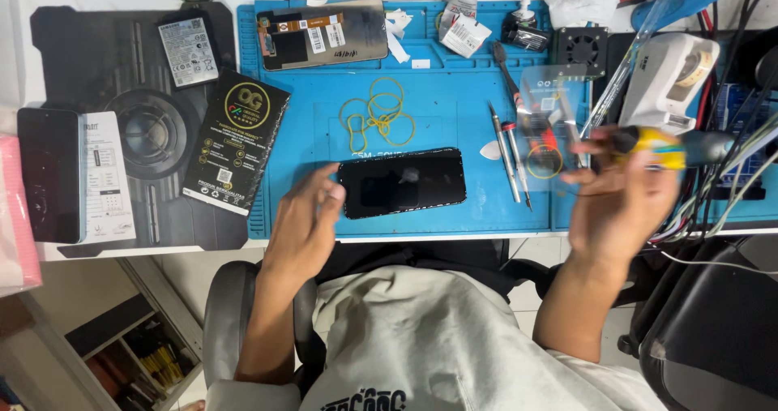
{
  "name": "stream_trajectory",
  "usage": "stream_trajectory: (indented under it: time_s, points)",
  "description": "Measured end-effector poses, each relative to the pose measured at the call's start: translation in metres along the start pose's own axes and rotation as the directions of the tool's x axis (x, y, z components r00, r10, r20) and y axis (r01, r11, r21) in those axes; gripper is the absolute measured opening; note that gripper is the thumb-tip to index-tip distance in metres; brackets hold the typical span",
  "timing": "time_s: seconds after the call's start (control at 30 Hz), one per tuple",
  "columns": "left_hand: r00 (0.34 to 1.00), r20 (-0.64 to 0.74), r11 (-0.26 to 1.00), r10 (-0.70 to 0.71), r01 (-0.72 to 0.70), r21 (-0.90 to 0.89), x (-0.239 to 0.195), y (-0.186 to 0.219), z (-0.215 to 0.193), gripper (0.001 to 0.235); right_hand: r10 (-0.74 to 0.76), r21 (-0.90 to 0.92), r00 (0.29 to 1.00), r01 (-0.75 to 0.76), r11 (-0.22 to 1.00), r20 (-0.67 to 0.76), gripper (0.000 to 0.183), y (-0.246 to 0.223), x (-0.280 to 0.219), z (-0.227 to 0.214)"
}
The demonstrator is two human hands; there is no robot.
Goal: The person removes rubber bands from a smartphone and then applies a thin bead of adhesive along the perimeter of the phone's screen using a yellow applicator. They rotate the phone to cover all edges and then wipe the applicator tip with a tissue.
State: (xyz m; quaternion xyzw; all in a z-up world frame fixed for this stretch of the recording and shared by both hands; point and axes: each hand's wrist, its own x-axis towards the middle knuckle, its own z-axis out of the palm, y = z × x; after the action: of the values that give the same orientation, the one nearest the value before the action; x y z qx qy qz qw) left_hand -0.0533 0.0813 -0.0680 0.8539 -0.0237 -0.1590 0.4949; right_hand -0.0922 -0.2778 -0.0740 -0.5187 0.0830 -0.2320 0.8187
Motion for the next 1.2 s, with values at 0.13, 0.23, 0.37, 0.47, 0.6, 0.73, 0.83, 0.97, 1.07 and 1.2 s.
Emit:
stream_trajectory:
  time_s: [0.13,0.23,0.37,0.47,0.6,0.73,0.83,0.97,1.07,1.2]
  points:
    - [0.998,0.020,0.994,0.057,-0.058,0.095,-0.001,0.013,-0.005,0.051,0.135,-0.108,0.991,-0.133,0.985,0.006,0.022,0.016,-0.006,0.021]
    - [0.998,0.064,0.990,0.009,-0.018,0.141,0.003,0.018,-0.010,0.049,0.158,-0.091,0.987,-0.157,0.983,0.008,0.024,0.021,-0.004,0.027]
    - [0.991,0.112,0.987,0.077,-0.091,0.130,0.009,0.018,-0.019,0.045,0.162,-0.074,0.987,-0.161,0.984,0.007,0.025,0.023,-0.001,0.029]
    - [0.988,0.131,0.987,0.085,-0.101,0.126,0.015,0.013,-0.019,0.041,0.140,-0.061,0.989,-0.144,0.988,-0.056,0.027,0.017,-0.001,0.021]
    - [0.982,0.130,0.978,0.137,-0.154,0.138,0.027,0.008,-0.019,0.039,0.080,-0.072,0.987,-0.091,0.993,-0.140,0.030,0.005,-0.002,0.008]
    - [0.966,0.116,0.945,0.233,-0.253,0.209,0.038,0.011,-0.028,0.035,0.110,-0.054,0.977,-0.121,0.991,-0.183,0.031,-0.008,-0.006,-0.005]
    - [0.958,0.085,0.901,0.275,-0.288,0.325,0.050,0.018,-0.040,0.039,0.125,-0.041,0.974,-0.135,0.990,-0.190,0.031,-0.014,-0.007,-0.010]
    - [0.864,0.142,0.762,0.483,-0.494,0.418,0.066,0.032,-0.042,0.033,0.110,-0.089,0.974,-0.130,0.988,-0.197,0.028,-0.018,-0.004,-0.011]
    - [0.774,0.252,0.719,0.581,-0.633,0.289,0.085,0.047,-0.028,0.031,0.117,-0.138,0.974,-0.145,0.980,-0.194,0.025,-0.013,0.000,-0.011]
    - [0.594,0.390,0.621,0.704,-0.781,0.069,0.135,0.070,0.025,0.038,0.091,-0.223,0.988,-0.117,0.968,-0.126,0.019,-0.002,-0.002,-0.008]
